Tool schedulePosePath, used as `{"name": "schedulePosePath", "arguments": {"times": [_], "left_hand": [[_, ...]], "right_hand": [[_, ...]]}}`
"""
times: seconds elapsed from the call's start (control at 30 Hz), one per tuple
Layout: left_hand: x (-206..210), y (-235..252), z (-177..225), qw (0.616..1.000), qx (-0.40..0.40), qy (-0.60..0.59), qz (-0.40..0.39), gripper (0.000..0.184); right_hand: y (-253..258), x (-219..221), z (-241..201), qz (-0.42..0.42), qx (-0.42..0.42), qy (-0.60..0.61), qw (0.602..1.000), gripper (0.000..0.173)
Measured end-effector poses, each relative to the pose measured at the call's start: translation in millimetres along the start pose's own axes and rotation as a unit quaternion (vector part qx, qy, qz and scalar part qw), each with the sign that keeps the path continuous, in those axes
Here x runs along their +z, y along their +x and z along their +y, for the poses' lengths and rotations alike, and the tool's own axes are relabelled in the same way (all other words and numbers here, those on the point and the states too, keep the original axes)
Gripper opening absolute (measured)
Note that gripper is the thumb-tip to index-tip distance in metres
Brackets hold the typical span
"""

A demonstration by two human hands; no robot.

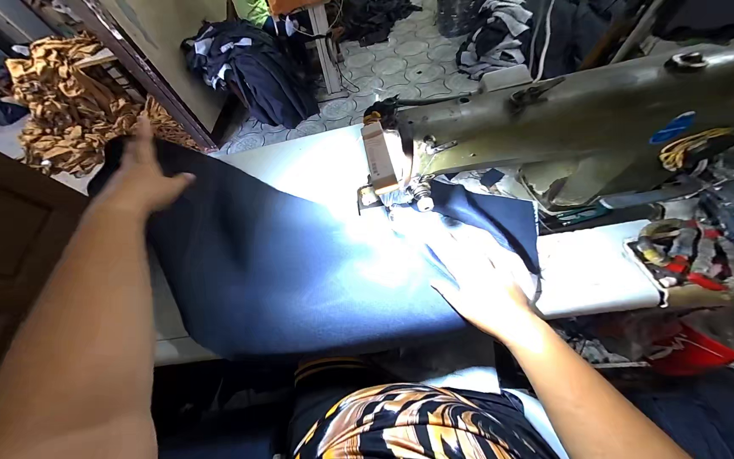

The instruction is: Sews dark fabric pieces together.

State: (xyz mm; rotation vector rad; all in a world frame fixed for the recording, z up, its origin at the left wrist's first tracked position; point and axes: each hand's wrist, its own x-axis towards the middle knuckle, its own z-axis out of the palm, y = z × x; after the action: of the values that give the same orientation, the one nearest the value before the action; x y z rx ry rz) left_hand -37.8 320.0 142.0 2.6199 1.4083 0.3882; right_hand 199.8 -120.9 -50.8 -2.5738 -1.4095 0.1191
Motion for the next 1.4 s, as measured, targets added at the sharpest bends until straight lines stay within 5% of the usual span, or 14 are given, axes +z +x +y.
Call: {"name": "schedulePosePath", "arguments": {"times": [0.03,0.1,0.17,0.27,0.4,0.47,0.57,0.8,1.07,1.4], "left_hand": [[18,-6,17,0.999,0.032,-0.018,-0.025,0.101],[71,-19,33,0.989,0.089,-0.039,-0.113,0.083],[134,-38,29,0.979,0.072,0.016,-0.188,0.074],[178,-61,23,0.99,0.044,0.029,-0.132,0.072],[174,-96,86,0.982,0.173,-0.062,0.051,0.05],[176,-130,139,0.937,0.341,-0.076,0.028,0.037],[207,-167,192,0.863,0.489,-0.062,-0.116,0.055],[221,-183,215,0.849,0.496,-0.031,-0.176,0.066],[239,-152,226,0.829,0.538,-0.049,-0.144,0.068],[199,-127,272,0.81,0.544,-0.051,-0.212,0.018]], "right_hand": [[0,1,1,0.003,-0.002,0.0,1.0,0.07],[1,4,3,0.016,-0.006,0.0,1.0,0.07],[1,6,3,0.03,-0.005,0.003,1.0,0.069],[1,3,0,0.013,0.004,-0.007,1.0,0.07],[2,-1,1,-0.006,0.011,-0.022,1.0,0.07],[5,2,5,0.008,-0.006,-0.029,1.0,0.07],[5,5,15,0.072,-0.028,-0.009,0.997,0.068],[-55,16,27,0.141,0.044,0.025,0.989,0.073],[-34,-3,59,0.146,0.051,0.075,0.985,0.079],[-44,-14,31,0.224,0.048,0.151,0.961,0.057]]}}
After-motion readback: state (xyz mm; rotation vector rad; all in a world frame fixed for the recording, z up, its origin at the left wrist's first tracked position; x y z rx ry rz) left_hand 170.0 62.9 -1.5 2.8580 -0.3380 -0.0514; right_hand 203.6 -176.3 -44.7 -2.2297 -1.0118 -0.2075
